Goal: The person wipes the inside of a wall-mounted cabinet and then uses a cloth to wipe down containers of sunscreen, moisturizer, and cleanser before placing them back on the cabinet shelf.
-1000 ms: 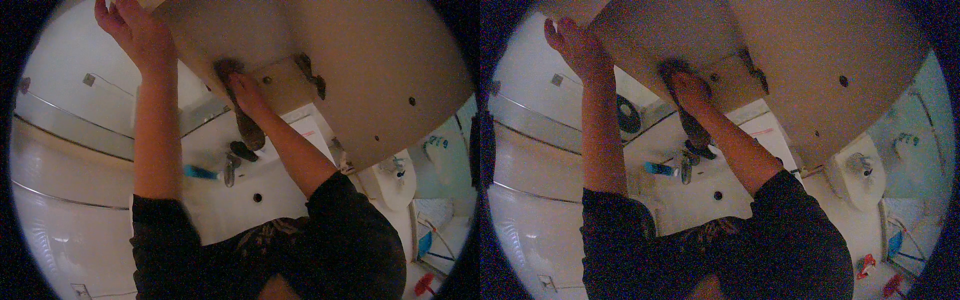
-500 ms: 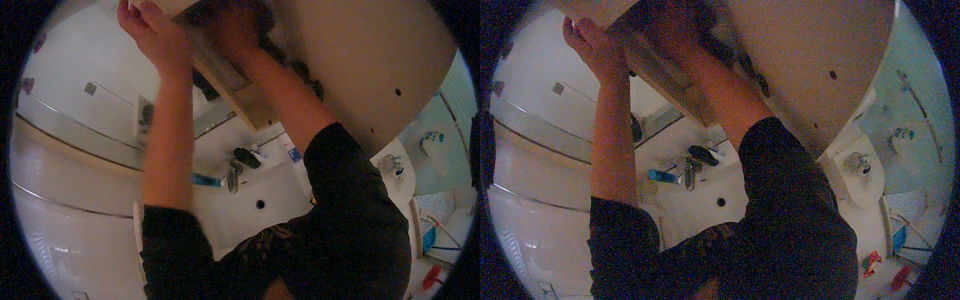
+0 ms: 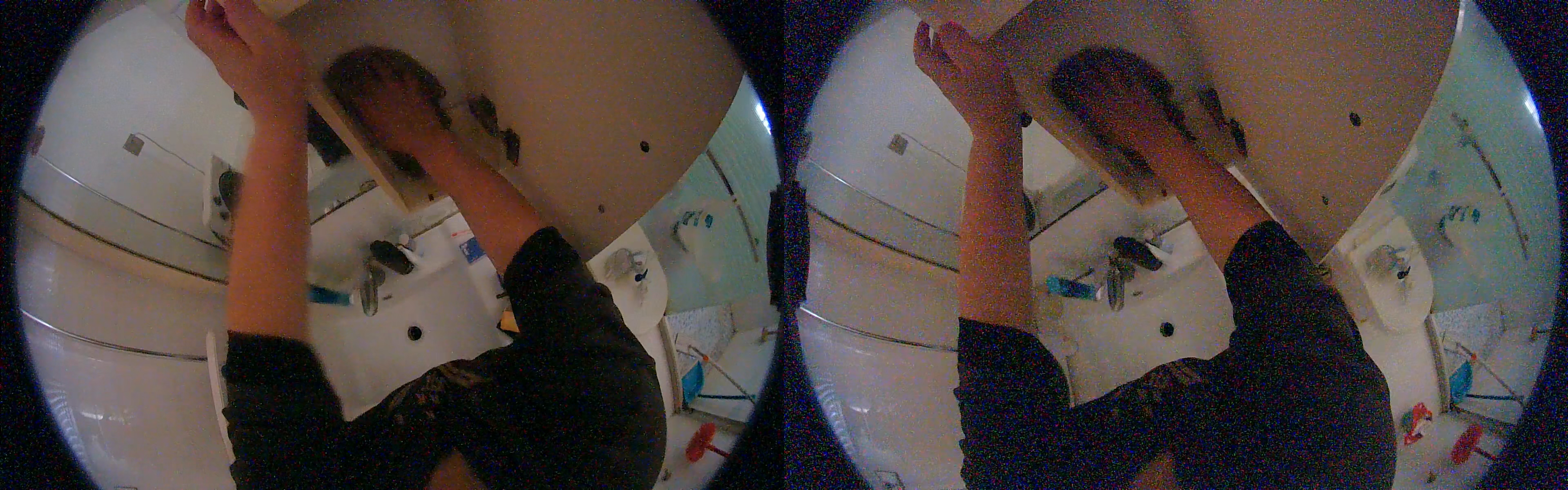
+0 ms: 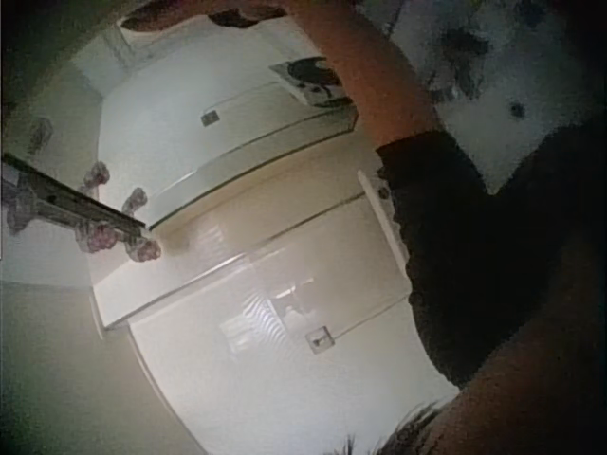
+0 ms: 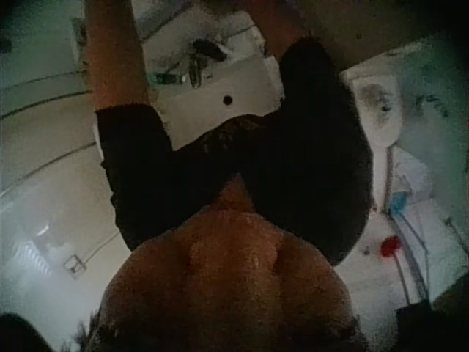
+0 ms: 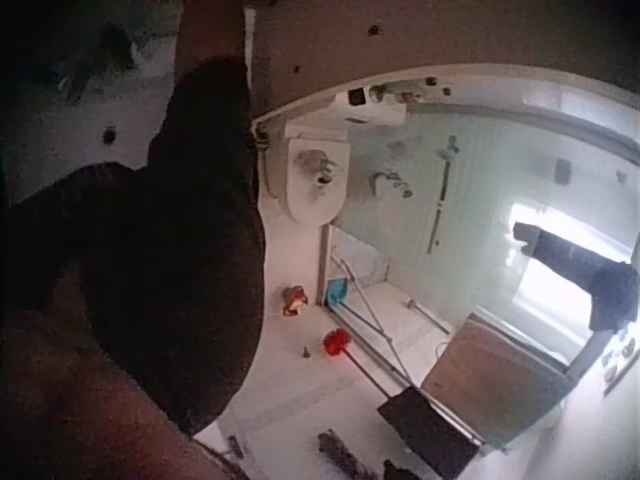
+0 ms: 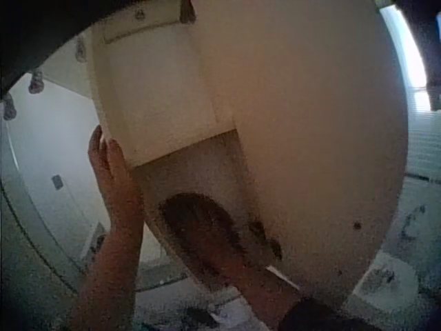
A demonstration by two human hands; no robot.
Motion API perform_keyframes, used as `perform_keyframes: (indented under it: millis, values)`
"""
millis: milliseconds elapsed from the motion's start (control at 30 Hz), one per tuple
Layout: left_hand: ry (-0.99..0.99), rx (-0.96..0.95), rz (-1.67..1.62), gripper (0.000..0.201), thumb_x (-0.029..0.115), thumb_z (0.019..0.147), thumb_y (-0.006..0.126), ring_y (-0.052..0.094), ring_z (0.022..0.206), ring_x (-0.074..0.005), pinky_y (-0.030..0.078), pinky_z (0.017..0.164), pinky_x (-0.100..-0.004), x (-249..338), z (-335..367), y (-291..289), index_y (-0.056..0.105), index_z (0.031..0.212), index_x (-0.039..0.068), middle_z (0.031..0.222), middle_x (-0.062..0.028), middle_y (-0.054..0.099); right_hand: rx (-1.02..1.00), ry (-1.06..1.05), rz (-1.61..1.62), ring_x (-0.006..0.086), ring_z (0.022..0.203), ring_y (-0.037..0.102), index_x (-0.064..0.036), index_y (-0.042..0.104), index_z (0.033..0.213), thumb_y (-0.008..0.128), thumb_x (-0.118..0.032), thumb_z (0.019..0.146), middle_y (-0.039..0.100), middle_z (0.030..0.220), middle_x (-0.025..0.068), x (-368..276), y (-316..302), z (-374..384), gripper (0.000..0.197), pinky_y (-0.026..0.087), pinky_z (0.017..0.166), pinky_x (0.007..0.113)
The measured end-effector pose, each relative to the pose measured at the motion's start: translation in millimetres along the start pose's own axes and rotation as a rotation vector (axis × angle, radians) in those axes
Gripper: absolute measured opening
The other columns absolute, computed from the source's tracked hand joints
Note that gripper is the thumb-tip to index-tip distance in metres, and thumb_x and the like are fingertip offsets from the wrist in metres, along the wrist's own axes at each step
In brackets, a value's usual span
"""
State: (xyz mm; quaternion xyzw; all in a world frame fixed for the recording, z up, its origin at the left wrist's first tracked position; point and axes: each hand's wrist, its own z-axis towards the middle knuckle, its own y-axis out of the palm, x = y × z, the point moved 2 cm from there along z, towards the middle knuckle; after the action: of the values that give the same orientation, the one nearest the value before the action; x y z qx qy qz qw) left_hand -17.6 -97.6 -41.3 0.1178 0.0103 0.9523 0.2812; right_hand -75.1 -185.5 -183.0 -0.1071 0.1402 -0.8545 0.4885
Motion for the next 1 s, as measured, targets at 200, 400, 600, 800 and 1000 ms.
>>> perform_keyframes:
  millis: [200, 400, 600, 800, 1000]
  values:
    - [0.124, -0.043, 0.02, 0.053, 0.032, 0.092, 0.042, 0.049, 0.103, -0.0276, 0.04, 0.089, -0.0346, 2.8, -7.3, -16.1, 0.021, 0.128, -0.003, 0.117, -0.0219, 0.045, -0.009, 0.268, 0.164, 0.035, 0.112, 0.043, -0.0029, 0.051, 0.115, 0.045, -0.015, 0.084, 0.048, 0.12, 0.0178, 0.3, -58.0, 62.3, 0.034, 0.034, 0.095, 0.045]
    - [-0.018, 0.001, -0.179, 0.049, 0.033, 0.094, 0.039, 0.038, 0.118, -0.0265, 0.03, 0.098, -0.0371, 28.5, 1.6, -5.7, 0.028, 0.133, 0.004, 0.128, -0.0182, 0.038, 0.37, 0.442, 0.087, 0.0372, 0.111, 0.043, 0.0027, 0.051, 0.112, 0.043, -0.014, 0.085, 0.048, 0.118, 0.0223, 19.2, -28.5, 21.1, 0.033, 0.032, 0.096, 0.045]
    - [-0.083, 0.035, -0.193, 0.051, 0.035, 0.094, 0.041, 0.041, 0.114, -0.0253, 0.033, 0.095, -0.0361, 22.9, 7.2, -9.3, 0.03, 0.131, 0.002, 0.125, -0.0162, 0.041, -0.052, 0.639, 0.016, 0.0436, 0.113, 0.039, 0.0058, 0.053, 0.108, 0.044, -0.009, 0.081, 0.046, 0.116, 0.0279, 0.1, 21.1, -63.3, 0.032, 0.028, 0.1, 0.046]
    - [-0.005, 0.055, -0.138, 0.049, 0.033, 0.094, 0.04, 0.041, 0.113, -0.0258, 0.033, 0.095, -0.0356, 16.8, 28.3, -17.3, 0.028, 0.13, 0.001, 0.125, -0.0167, 0.041, -0.194, 0.384, 0.124, 0.0436, 0.109, 0.04, -0.0035, 0.058, 0.105, 0.046, -0.005, 0.078, 0.046, 0.116, 0.0257, -25.1, 5.9, -96.6, 0.03, 0.032, 0.097, 0.045]
    - [0.072, 0.046, -0.115, 0.048, 0.03, 0.095, 0.038, 0.043, 0.112, -0.0266, 0.034, 0.095, -0.0352, 21.6, 29.2, -12.4, 0.026, 0.13, 0.0, 0.125, -0.0173, 0.042, -0.081, 0.526, 0.089, 0.0411, 0.111, 0.038, -0.0056, 0.06, 0.104, 0.047, -0.005, 0.076, 0.047, 0.118, 0.0188, 17.6, -4.1, -76.9, 0.031, 0.033, 0.097, 0.044]
